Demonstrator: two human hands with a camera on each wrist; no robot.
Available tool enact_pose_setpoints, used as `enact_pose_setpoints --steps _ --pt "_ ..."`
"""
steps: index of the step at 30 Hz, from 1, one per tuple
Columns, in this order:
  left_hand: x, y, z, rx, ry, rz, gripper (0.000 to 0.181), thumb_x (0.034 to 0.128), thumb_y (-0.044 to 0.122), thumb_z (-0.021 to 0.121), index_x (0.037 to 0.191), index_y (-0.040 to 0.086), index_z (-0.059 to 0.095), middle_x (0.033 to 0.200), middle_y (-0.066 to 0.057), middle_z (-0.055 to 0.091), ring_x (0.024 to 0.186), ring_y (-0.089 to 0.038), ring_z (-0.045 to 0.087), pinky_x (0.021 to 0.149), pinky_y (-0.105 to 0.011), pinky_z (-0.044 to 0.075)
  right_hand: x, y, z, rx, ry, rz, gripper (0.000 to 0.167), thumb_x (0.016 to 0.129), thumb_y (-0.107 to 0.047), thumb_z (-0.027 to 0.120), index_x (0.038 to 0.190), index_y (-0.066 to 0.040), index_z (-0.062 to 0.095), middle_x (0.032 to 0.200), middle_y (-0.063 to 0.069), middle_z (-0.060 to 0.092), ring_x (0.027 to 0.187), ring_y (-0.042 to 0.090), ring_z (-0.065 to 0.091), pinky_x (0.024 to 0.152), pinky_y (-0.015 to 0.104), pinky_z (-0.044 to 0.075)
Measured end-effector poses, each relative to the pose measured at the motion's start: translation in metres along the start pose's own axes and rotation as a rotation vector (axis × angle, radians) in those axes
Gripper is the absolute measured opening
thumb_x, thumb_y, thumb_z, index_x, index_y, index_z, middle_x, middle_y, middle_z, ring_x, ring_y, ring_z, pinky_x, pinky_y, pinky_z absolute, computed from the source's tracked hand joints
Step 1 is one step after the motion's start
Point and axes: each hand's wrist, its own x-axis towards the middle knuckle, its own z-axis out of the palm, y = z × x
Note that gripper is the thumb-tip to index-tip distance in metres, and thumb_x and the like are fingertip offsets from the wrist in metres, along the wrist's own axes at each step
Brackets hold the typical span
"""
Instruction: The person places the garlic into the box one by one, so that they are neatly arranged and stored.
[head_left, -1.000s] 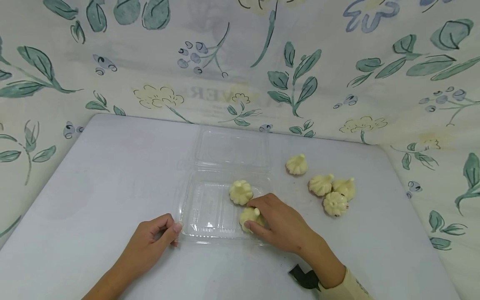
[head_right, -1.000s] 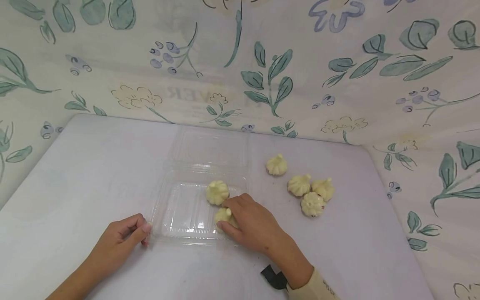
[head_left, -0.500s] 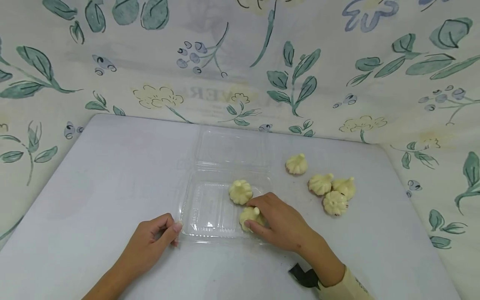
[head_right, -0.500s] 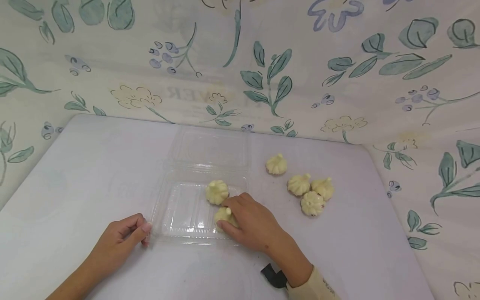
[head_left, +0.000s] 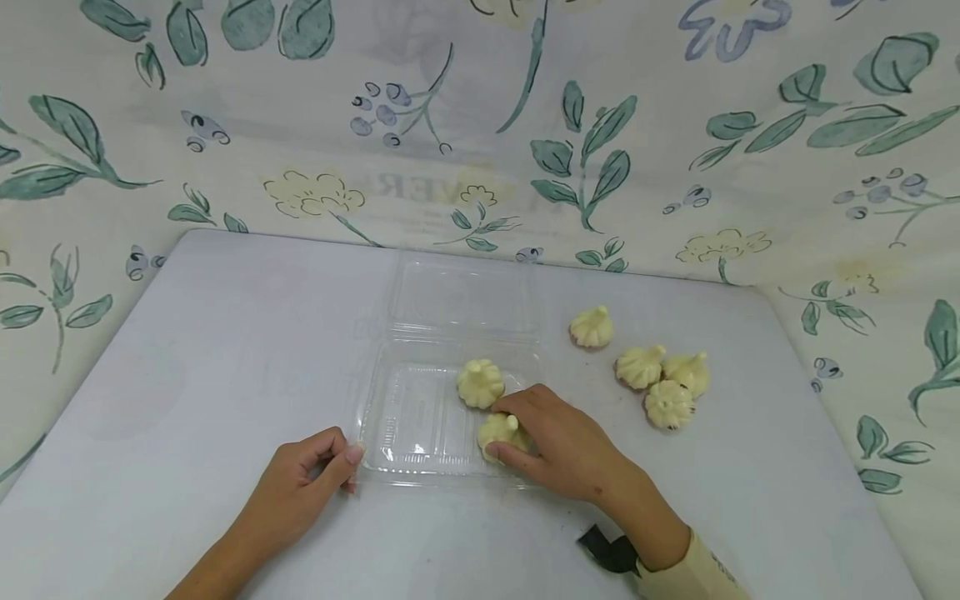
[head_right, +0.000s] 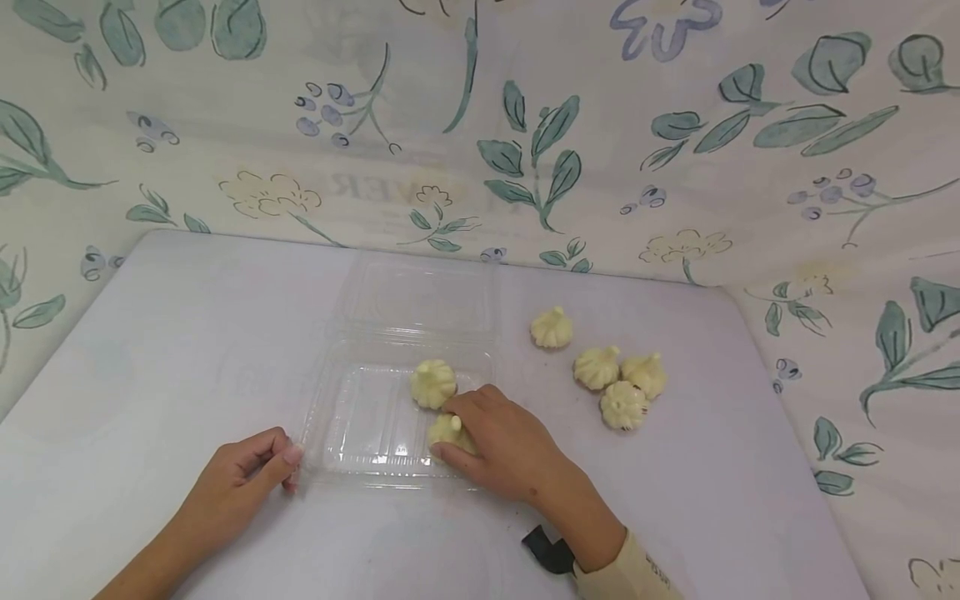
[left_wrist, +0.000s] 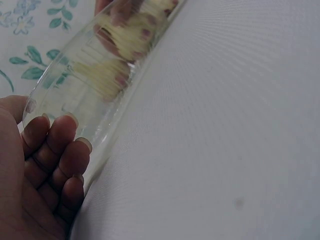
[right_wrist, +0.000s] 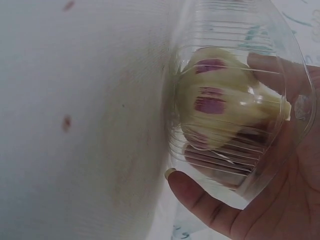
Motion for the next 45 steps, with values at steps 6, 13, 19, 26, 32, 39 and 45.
enact_pose_setpoints --steps 6,13,19,26,32,39,45 --pt "-0.001 0.000 0.000 -0.001 0.002 0.001 0.031 0.1051 0.007 0.063 0.079 0.022 0.055 0.070 0.009 0.062 0.066 -0.014 0.062 0.064 -0.026 0.049 0.000 0.000 -0.003 0.014 -0.013 0.005 0.044 0.100 -0.048 0.069 0.132 -0.018 0.064 0.129 -0.004 0.064 0.121 0.011 0.058 0.095 0.040 0.054" --pt "-0.002 0.000 0.000 -0.003 -0.004 -0.016 0.031 0.1053 0.008 0.063 0.079 0.023 0.055 0.070 0.008 0.063 0.066 -0.014 0.064 0.066 -0.026 0.050 0.000 0.000 -0.008 0.016 0.004 -0.018 0.045 0.100 -0.043 0.072 0.133 -0.014 0.065 0.130 0.000 0.066 0.123 0.016 0.060 0.099 0.041 0.053" --pt "-0.002 -0.001 0.001 0.006 0.003 -0.009 0.031 0.1048 0.008 0.064 0.079 0.024 0.055 0.070 0.009 0.063 0.066 -0.013 0.063 0.065 -0.026 0.049 -0.003 0.003 -0.015 -0.028 0.071 -0.030 0.043 0.098 -0.040 0.075 0.131 -0.014 0.066 0.128 0.001 0.067 0.122 0.016 0.062 0.099 0.039 0.054" --pt "-0.003 -0.002 0.001 0.003 0.006 -0.007 0.031 0.1046 0.007 0.064 0.079 0.024 0.056 0.070 0.009 0.063 0.066 -0.013 0.062 0.064 -0.026 0.048 -0.005 0.006 -0.026 -0.025 0.143 -0.023 0.040 0.097 -0.035 0.076 0.129 -0.012 0.067 0.128 0.001 0.067 0.121 0.018 0.063 0.097 0.040 0.055" --pt "-0.003 -0.002 0.001 -0.014 0.001 -0.008 0.031 0.1047 0.006 0.063 0.079 0.023 0.056 0.070 0.008 0.063 0.066 -0.014 0.063 0.064 -0.027 0.050 -0.006 0.008 -0.028 -0.011 0.139 -0.024 0.040 0.098 -0.035 0.076 0.130 -0.012 0.067 0.130 0.001 0.067 0.123 0.018 0.063 0.098 0.041 0.055" --pt "-0.003 -0.003 0.001 -0.022 -0.003 0.006 0.031 0.1045 0.006 0.063 0.080 0.022 0.055 0.070 0.008 0.063 0.066 -0.014 0.063 0.064 -0.027 0.050 -0.007 0.008 -0.029 -0.017 0.157 -0.032 0.040 0.098 -0.034 0.076 0.129 -0.010 0.068 0.130 0.002 0.067 0.123 0.020 0.063 0.098 0.042 0.054" --pt "-0.002 -0.004 0.000 -0.023 -0.001 0.012 0.031 0.1043 0.005 0.063 0.080 0.022 0.056 0.070 0.008 0.063 0.066 -0.014 0.063 0.064 -0.027 0.051 -0.006 0.008 -0.030 -0.022 0.165 -0.037 0.039 0.098 -0.033 0.076 0.129 -0.011 0.068 0.130 0.002 0.067 0.123 0.020 0.063 0.099 0.043 0.054"
